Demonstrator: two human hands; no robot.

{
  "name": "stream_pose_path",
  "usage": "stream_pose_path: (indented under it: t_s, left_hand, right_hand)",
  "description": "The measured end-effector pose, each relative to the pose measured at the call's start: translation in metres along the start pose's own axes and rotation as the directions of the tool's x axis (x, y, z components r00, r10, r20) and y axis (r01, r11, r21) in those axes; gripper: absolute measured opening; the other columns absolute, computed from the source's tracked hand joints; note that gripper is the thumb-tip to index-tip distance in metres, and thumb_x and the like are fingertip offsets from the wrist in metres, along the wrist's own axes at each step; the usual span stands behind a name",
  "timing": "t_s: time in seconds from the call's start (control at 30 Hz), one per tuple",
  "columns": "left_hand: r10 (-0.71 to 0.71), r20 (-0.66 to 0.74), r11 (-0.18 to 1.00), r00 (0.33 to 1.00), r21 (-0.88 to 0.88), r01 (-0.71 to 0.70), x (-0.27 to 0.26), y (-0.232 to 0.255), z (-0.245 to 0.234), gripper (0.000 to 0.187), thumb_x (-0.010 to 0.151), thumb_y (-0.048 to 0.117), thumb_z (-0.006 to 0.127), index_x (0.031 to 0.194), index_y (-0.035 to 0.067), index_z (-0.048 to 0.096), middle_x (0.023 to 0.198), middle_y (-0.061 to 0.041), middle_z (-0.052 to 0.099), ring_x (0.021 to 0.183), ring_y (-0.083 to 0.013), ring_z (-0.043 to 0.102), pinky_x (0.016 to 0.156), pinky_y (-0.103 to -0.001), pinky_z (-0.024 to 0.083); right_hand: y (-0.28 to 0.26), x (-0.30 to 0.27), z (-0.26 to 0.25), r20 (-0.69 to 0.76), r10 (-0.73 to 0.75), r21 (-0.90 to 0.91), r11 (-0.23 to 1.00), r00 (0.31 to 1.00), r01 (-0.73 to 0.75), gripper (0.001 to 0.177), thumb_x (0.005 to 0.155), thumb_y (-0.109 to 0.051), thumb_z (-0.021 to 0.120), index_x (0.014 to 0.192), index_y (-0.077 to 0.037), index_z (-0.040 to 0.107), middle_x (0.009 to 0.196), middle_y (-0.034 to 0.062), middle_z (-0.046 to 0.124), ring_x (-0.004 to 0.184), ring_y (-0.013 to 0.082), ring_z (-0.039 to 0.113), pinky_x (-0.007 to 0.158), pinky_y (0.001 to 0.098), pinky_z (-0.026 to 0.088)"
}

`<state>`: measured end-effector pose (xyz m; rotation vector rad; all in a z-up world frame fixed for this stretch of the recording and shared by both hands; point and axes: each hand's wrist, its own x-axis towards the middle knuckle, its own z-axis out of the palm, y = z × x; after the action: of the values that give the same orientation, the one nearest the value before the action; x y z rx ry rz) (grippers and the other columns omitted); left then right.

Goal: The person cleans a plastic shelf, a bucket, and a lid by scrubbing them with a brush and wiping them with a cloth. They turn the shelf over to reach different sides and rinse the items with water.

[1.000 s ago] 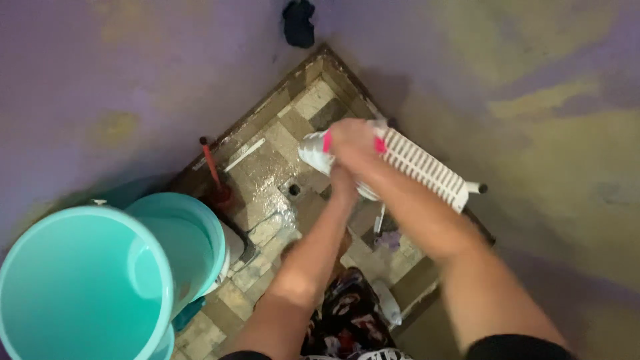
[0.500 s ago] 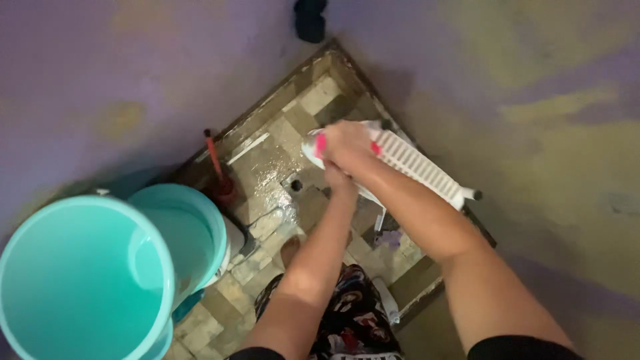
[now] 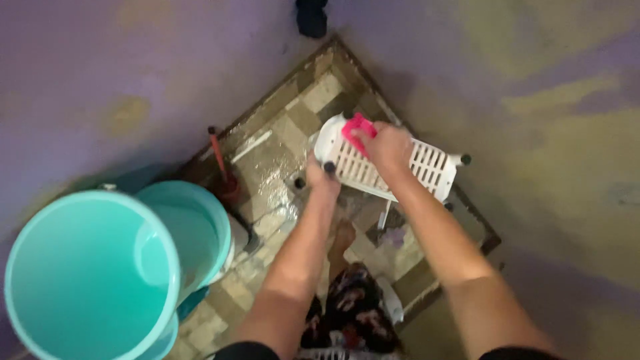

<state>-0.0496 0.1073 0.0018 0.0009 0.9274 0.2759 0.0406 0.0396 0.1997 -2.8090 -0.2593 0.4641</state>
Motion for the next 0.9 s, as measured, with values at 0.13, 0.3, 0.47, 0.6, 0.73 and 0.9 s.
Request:
stream_pose_path:
  t_s: [0.13, 0.3, 0.47, 0.6, 0.73, 0.9]
  left_hand:
    - [-0.011, -0.107, 0.992, 0.994, -0.126, -0.003, 0.020, -0.015, -0.007, 0.052, 0.104, 0.046, 0.040, 0.131, 0.007, 0.061, 0.117, -0.012, 0.073, 0.101, -0.0281, 0.073, 0.079, -0.042, 0.065]
    - [0.076, 0.608, 0.961, 0.790, -0.255, 0.105, 0.065, -0.023, -0.057, 0.066, 0.111, 0.056, 0.037, 0.142, -0.001, 0.051, 0.135, -0.020, 0.062, 0.113, -0.0363, 0.063, 0.096, -0.051, 0.051]
    - [-0.018, -0.081, 0.991, 0.997, -0.134, 0.007, -0.043, -0.006, 0.021, 0.064, 0.100, 0.057, 0.040, 0.136, 0.009, 0.061, 0.130, -0.014, 0.068, 0.118, -0.0312, 0.065, 0.106, -0.051, 0.051]
    - [-0.093, -0.032, 0.985, 0.995, -0.149, 0.088, -0.025, 0.000, 0.016, 0.069, 0.102, 0.060, 0.036, 0.137, 0.004, 0.058, 0.129, -0.021, 0.065, 0.117, -0.0366, 0.063, 0.106, -0.051, 0.049]
    - [-0.060, -0.065, 0.994, 0.996, -0.097, 0.053, -0.050, 0.003, 0.016, 0.064, 0.101, 0.054, 0.040, 0.138, 0.005, 0.058, 0.129, -0.019, 0.066, 0.118, -0.0352, 0.064, 0.107, -0.053, 0.050]
    - [-0.010, -0.127, 1.000, 0.992, -0.017, 0.008, -0.061, -0.004, -0.023, 0.061, 0.102, 0.053, 0.045, 0.139, 0.006, 0.058, 0.132, -0.015, 0.066, 0.125, -0.0319, 0.061, 0.111, -0.051, 0.045]
  right_hand:
    - [0.027, -0.026, 0.064, -0.156, -0.191, -0.061, 0.981, 0.969, 0.184, 0.039, 0.090, -0.047, 0.072, 0.093, -0.008, 0.075, 0.082, 0.0185, 0.072, 0.071, 0.0347, 0.071, 0.064, 0.0483, 0.054]
    - [0.021, -0.025, 0.051, 0.021, -0.068, 0.011, 0.998, 0.997, 0.068, 0.043, 0.094, -0.050, 0.067, 0.083, -0.010, 0.077, 0.082, 0.0186, 0.074, 0.074, 0.0330, 0.073, 0.067, 0.0479, 0.054]
    - [0.023, -0.001, 0.070, -0.165, -0.095, -0.140, 0.988, 0.982, 0.072, 0.044, 0.094, -0.049, 0.067, 0.082, -0.008, 0.076, 0.075, 0.0155, 0.070, 0.067, 0.0317, 0.068, 0.059, 0.0463, 0.052]
    - [0.016, -0.060, 0.062, 0.046, -0.100, -0.152, 0.983, 0.994, 0.106, 0.056, 0.089, -0.062, 0.067, 0.081, -0.006, 0.072, 0.060, 0.0057, 0.059, 0.048, 0.0177, 0.054, 0.043, 0.0364, 0.045]
    - [0.018, -0.027, 0.029, 0.069, 0.006, -0.057, 0.998, 0.998, -0.002, 0.051, 0.087, -0.062, 0.068, 0.082, -0.011, 0.072, 0.058, 0.0040, 0.055, 0.046, 0.0140, 0.048, 0.041, 0.0351, 0.039]
    - [0.036, 0.041, 0.004, -0.155, -0.057, -0.088, 0.995, 0.986, 0.044, 0.040, 0.081, -0.059, 0.076, 0.087, -0.020, 0.082, 0.073, 0.0137, 0.067, 0.062, 0.0328, 0.068, 0.053, 0.0442, 0.048]
